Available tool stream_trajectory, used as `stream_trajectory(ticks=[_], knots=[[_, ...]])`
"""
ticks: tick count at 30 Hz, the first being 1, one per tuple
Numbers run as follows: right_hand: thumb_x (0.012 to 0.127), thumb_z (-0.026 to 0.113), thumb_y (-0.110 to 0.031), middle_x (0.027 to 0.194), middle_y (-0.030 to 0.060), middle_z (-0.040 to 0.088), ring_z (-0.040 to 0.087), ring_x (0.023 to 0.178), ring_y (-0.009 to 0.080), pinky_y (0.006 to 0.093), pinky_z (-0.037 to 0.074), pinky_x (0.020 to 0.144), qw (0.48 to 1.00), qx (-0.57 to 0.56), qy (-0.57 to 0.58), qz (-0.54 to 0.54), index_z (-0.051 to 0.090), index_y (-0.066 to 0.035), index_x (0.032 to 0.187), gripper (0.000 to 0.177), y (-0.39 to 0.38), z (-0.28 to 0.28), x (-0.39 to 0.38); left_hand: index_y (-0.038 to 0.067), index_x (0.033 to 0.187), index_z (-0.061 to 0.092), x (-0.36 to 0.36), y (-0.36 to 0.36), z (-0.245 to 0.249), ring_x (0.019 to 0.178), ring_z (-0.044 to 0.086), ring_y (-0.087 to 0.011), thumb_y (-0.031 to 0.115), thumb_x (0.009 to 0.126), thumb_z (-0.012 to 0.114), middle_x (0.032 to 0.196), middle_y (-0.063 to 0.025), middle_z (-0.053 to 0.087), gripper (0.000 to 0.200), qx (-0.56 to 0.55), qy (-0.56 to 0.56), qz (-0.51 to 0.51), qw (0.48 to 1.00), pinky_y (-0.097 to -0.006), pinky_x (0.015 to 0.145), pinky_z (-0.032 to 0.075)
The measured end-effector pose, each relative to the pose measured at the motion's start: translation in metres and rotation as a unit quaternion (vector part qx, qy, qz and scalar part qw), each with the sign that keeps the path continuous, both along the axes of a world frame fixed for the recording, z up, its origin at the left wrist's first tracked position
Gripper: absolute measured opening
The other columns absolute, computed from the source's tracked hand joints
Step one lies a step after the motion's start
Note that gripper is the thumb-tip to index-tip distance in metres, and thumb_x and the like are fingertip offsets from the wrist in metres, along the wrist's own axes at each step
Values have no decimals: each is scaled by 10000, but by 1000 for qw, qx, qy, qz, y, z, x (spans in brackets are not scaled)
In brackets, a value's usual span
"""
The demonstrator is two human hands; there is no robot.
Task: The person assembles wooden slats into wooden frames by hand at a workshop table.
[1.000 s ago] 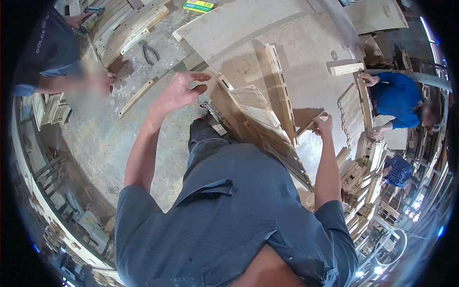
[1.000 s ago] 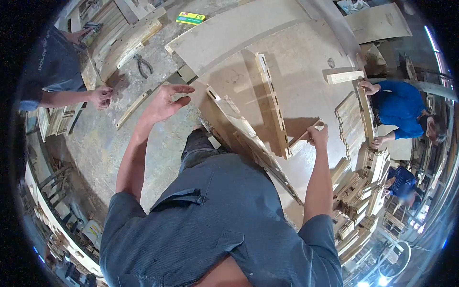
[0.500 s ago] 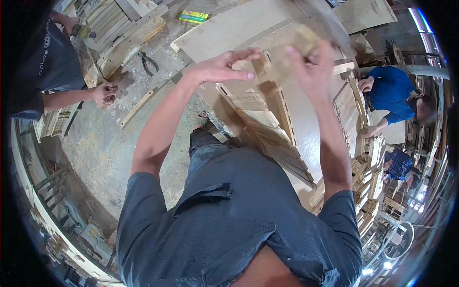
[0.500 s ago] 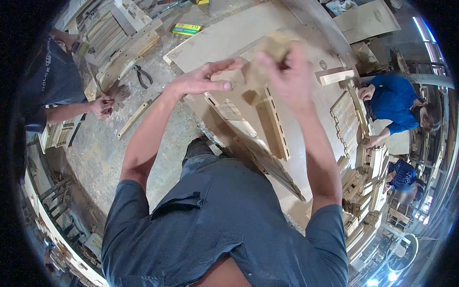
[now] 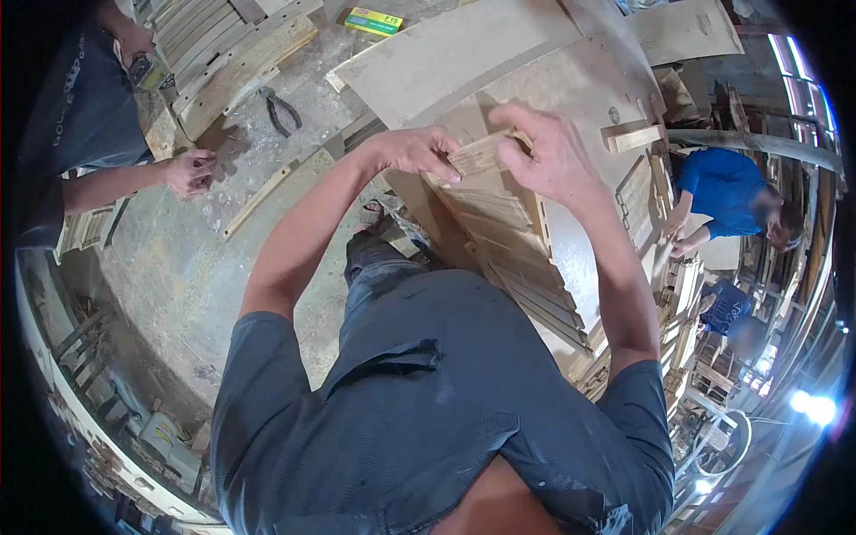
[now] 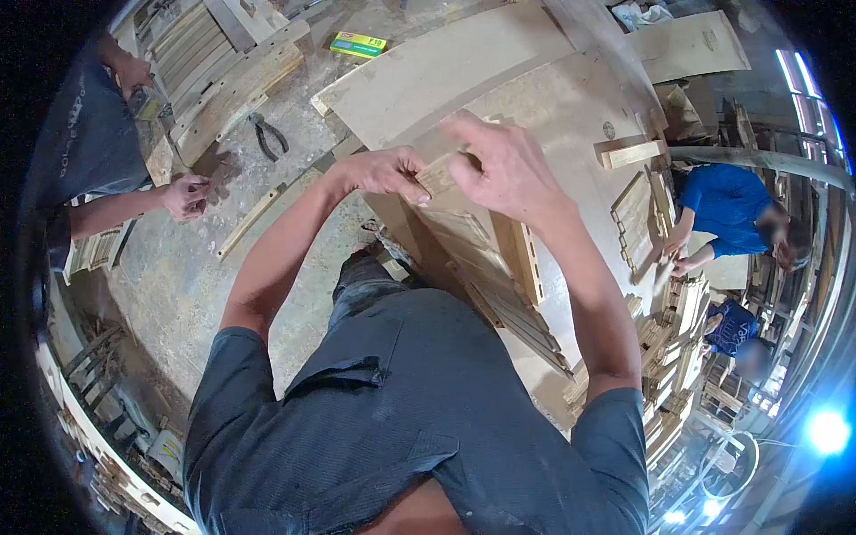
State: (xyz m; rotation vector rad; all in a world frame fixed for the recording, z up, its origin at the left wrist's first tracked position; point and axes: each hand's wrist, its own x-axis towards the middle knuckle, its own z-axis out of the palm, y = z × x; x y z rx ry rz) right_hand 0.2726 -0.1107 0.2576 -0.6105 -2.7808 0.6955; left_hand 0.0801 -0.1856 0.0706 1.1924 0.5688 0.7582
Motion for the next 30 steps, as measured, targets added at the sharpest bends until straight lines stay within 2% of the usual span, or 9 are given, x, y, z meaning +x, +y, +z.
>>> stream_trajectory(ticks=[4,9,16,17,19,22,23,26,30], knots=[[803,600,-116,773,205,674,685,745,403,513,537,689,986,42,-162,13,687,-70,1021,240,-13,13,-5,-13,1166,728,0,7,-2,907,639,-86,150,947,750,997,2,753,274,57,57,-31,996,-277,831,521],[845,590,-85,790,217,673,657,751,435,504,518,671,984,5,-167,62,646,-63,1047,211,-32,12,-21,27,1178,718,-3,1,-19,893,630,-145,190,872,801,965,-74,731,356,119,192,-19,974,-316,814,510],[992,530,-245,868,211,727,717,862,419,518,563,780,976,-55,-212,14,646,-134,1210,270,-46,18,-22,70,1275,674,-6,-11,-14,1083,650,-274,88,861,749,1195,-112,719,421,230,76,72,967,-425,941,512],[997,559,-417,984,257,719,713,877,419,515,562,767,982,-116,-150,6,603,-110,1303,436,-46,28,-11,70,1275,674,-6,-13,-9,1083,650,-274,88,861,749,1195,-112,719,421,243,74,55,966,-425,941,512],[976,578,-479,1020,267,706,708,865,415,508,560,755,990,-59,-116,-59,588,-78,1323,530,-55,41,28,65,1277,670,-8,-24,-4,1095,663,-315,33,799,748,1174,-139,723,485,101,135,77,983,-426,948,512],[910,636,-610,1046,285,669,687,812,410,509,543,708,975,-50,-171,-136,511,-1,1408,796,-83,53,98,57,1252,678,-5,-24,-29,1057,660,-374,33,731,777,1107,-167,725,531,201,205,87,954,-441,928,513],[902,667,-485,966,241,679,692,819,395,504,535,728,960,-61,-217,-168,570,-41,1333,626,-98,49,120,74,1192,703,-2,-26,-31,1017,633,-409,76,691,802,1037,-182,716,511,320,297,137,889,-461,907,506],[847,700,-225,753,146,657,675,708,362,503,513,663,922,-97,-317,-198,654,-63,955,200,-123,17,169,70,1143,708,-1,-25,-36,998,629,-403,125,670,821,1017,-173,710,489,321,337,126,876,-469,896,498],[812,693,-143,683,127,625,653,639,350,485,502,608,953,-69,-182,-231,561,-56,760,166,-136,26,175,53,1107,704,-9,-22,-35,1026,630,-398,117,673,805,1017,-158,709,451,319,355,116,871,-462,928,490]])
